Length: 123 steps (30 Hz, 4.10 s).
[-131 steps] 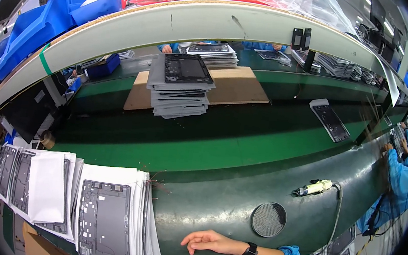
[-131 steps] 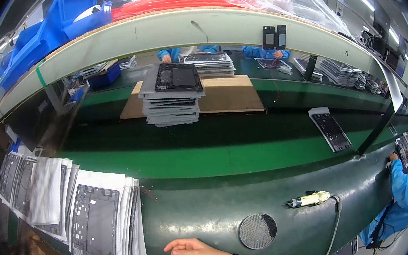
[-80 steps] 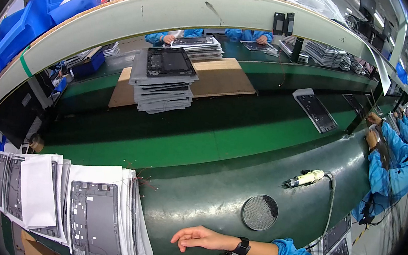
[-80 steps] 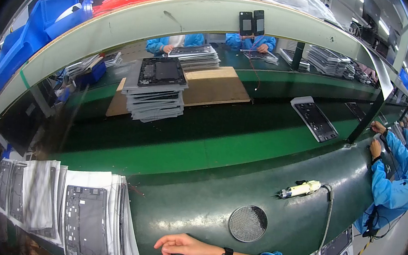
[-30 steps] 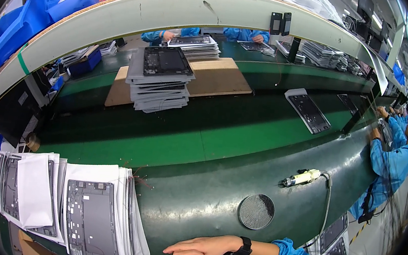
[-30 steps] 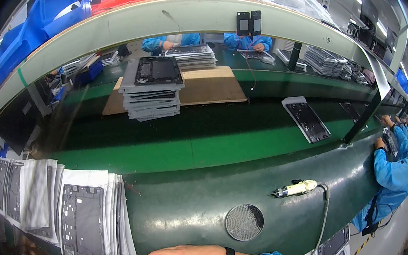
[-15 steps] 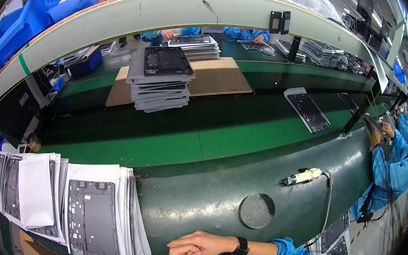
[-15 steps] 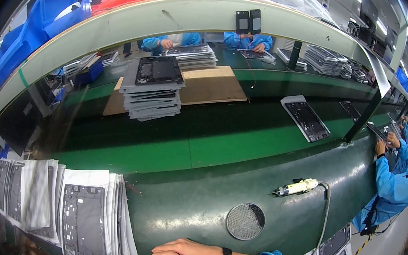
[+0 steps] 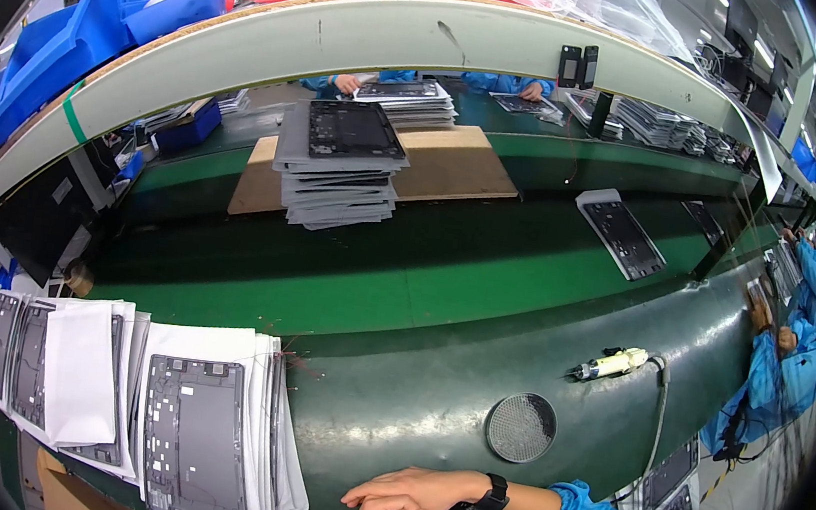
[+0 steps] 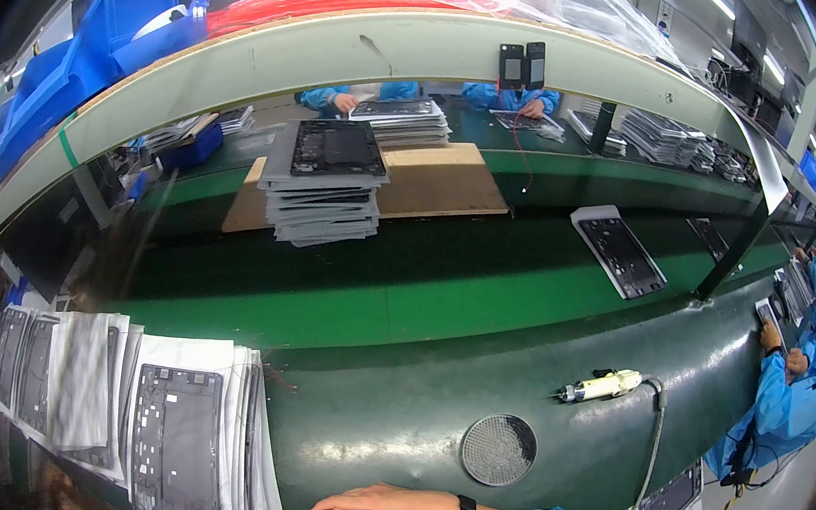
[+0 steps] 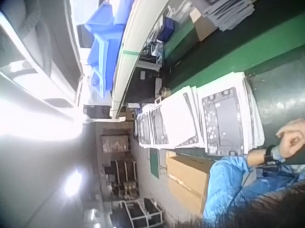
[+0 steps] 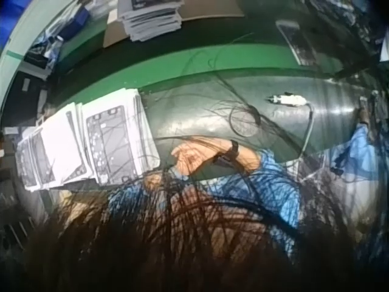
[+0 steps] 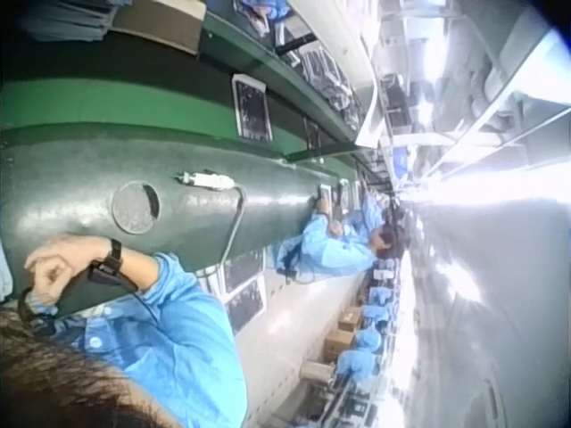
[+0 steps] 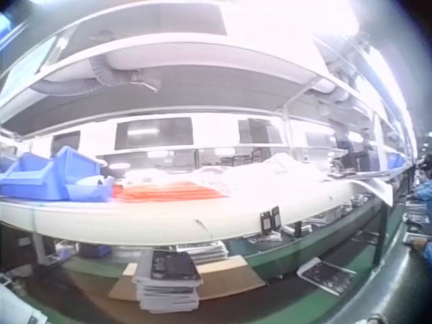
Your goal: Assembling internal components of an electronic device using an electric screwdriver.
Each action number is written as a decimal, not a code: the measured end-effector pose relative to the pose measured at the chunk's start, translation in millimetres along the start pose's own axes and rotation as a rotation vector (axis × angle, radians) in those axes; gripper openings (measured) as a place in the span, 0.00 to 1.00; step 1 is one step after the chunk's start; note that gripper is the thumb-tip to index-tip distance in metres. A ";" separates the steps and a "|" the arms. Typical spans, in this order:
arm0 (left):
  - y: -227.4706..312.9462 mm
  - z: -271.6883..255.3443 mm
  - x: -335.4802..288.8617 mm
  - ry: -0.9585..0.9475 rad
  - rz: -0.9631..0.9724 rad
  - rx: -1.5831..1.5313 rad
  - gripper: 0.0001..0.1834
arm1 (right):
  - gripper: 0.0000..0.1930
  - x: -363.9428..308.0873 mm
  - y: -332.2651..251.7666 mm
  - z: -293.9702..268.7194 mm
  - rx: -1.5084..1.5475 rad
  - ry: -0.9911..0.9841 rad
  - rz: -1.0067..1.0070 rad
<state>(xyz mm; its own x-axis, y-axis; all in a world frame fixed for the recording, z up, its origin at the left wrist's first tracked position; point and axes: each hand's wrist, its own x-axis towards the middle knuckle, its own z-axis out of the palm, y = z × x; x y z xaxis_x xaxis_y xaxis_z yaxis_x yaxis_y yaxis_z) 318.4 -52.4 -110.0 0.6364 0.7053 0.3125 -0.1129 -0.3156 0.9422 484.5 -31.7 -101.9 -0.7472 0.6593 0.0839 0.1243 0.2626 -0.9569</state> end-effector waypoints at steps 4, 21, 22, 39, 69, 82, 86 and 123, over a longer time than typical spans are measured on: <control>-9.4 0.5 -1.1 0.006 0.099 -0.006 0.10 | 0.37 -1.5 3.7 3.8 -0.028 0.074 -0.094; 2.9 -2.6 8.4 -0.005 -0.140 -0.087 0.09 | 0.36 -0.1 7.8 8.9 -0.024 0.159 -0.104; -7.2 -3.7 6.0 -0.064 -0.158 -0.149 0.11 | 0.36 -0.8 7.2 9.3 -0.022 0.161 -0.102; -8.8 -9.0 2.1 -0.044 -0.028 -0.085 0.07 | 0.32 -0.8 4.9 4.9 0.071 0.073 0.023; -3.8 -0.9 4.2 0.059 0.027 -0.016 0.08 | 0.35 -0.5 3.6 5.4 0.101 0.049 0.063; -5.1 -2.5 6.0 0.020 0.104 0.078 0.10 | 0.34 2.1 -7.5 1.8 0.067 0.078 0.010; -4.3 -3.3 2.6 0.013 0.038 0.087 0.10 | 0.34 2.2 -9.9 2.5 0.057 0.085 0.000; 3.3 -2.2 6.2 0.045 -0.048 -0.035 0.08 | 0.35 1.7 -12.7 0.9 0.049 0.102 -0.045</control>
<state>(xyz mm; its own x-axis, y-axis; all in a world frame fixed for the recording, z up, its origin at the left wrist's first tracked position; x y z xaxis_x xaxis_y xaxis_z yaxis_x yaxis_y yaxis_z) 320.3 -47.7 -104.7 0.6067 0.7474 0.2709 -0.1103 -0.2583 0.9597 481.0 -34.5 -89.8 -0.6810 0.7161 0.1529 0.0577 0.2606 -0.9637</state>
